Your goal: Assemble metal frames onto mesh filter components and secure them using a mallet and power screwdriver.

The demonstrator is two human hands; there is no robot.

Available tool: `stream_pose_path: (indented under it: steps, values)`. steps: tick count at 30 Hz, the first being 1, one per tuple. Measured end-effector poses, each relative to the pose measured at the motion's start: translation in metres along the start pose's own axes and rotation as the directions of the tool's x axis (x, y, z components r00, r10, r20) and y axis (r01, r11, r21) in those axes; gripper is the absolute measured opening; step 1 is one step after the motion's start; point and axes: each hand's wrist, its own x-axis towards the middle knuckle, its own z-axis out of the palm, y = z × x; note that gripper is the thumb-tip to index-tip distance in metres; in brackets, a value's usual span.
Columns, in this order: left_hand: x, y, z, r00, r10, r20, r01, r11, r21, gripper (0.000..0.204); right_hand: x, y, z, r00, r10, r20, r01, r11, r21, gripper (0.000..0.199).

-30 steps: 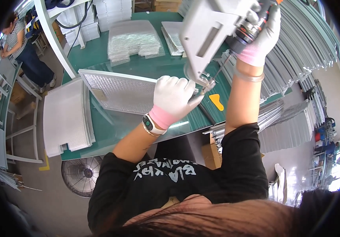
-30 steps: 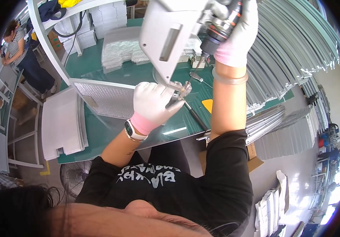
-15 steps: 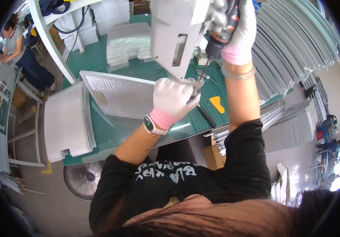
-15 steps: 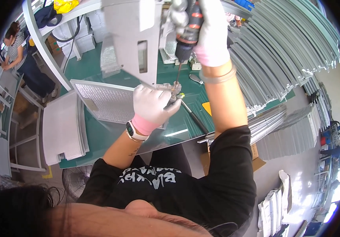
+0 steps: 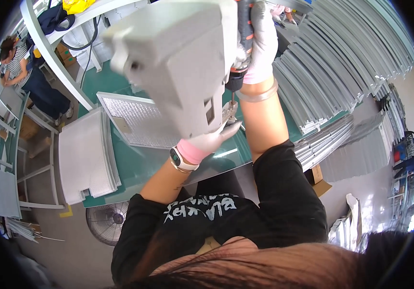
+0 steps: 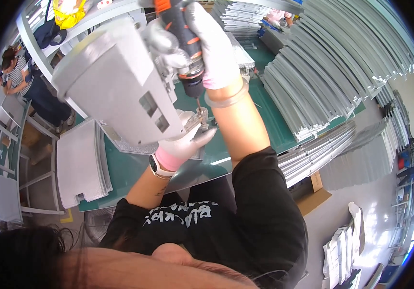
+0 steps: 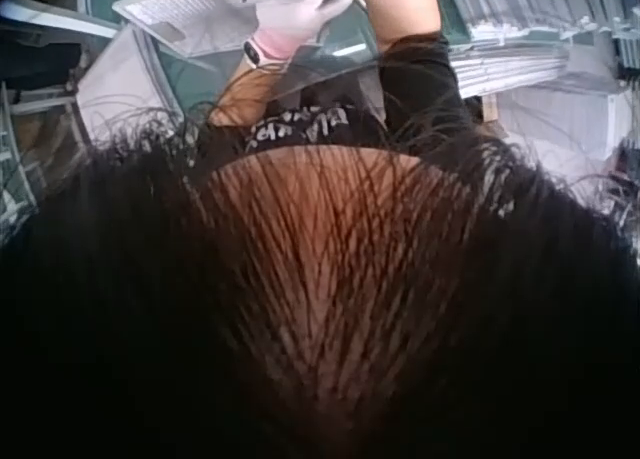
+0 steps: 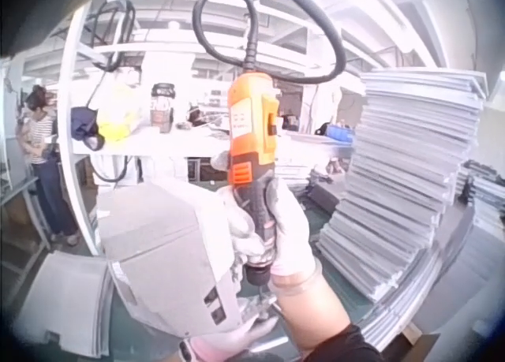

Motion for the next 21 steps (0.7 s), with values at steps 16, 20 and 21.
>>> stream_pose_path:
  steps: [16,20,21]
  values:
    - [-0.015,-0.007,0.004,0.991,-0.117,0.07,0.116,0.993,0.019,0.02,0.0,-0.01,-0.025,0.984,0.032,0.173,0.062,0.856,-0.513,0.061]
    - [-0.001,0.006,-0.004,1.0,0.0,-0.003,0.0,0.998,0.067,0.024,-0.004,-0.014,-0.024,0.99,-0.031,0.138,0.1,0.844,-0.527,0.056]
    - [-0.003,0.009,-0.008,1.0,0.003,-0.008,-0.002,0.997,0.078,0.024,-0.003,-0.013,-0.018,0.983,-0.179,-0.039,0.138,0.864,-0.484,0.05]
